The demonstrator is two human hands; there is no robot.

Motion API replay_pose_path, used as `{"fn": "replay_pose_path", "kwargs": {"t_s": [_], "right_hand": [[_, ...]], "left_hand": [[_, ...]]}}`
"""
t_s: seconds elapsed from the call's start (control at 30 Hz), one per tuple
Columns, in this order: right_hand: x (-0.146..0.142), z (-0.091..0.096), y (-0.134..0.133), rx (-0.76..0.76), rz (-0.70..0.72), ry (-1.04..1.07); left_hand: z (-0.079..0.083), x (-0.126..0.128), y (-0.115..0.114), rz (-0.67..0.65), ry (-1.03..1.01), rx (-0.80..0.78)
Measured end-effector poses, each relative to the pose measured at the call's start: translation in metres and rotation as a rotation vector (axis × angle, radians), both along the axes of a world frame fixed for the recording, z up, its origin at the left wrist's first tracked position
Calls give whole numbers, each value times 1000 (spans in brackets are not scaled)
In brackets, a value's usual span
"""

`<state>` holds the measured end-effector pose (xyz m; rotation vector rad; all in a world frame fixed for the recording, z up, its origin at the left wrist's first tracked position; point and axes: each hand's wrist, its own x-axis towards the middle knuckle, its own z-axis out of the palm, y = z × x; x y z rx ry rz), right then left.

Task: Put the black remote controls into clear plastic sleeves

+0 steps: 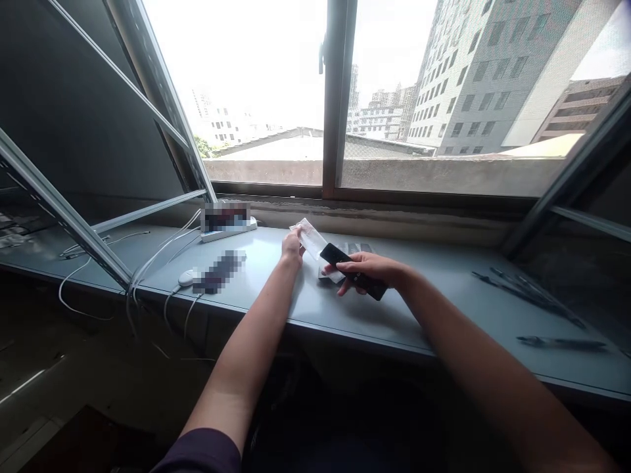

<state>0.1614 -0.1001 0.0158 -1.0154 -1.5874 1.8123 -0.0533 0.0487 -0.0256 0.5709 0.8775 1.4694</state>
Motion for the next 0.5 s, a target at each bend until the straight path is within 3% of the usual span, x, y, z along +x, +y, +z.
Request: {"fn": "replay_pose_path", "kwargs": {"t_s": [0.17, 0.5], "right_hand": [[2, -3, 1, -21, 61, -29], [2, 0, 0, 41, 9, 10]], "left_hand": [[-3, -1, 1, -5, -3, 33], [-1, -6, 5, 94, -33, -15]]}}
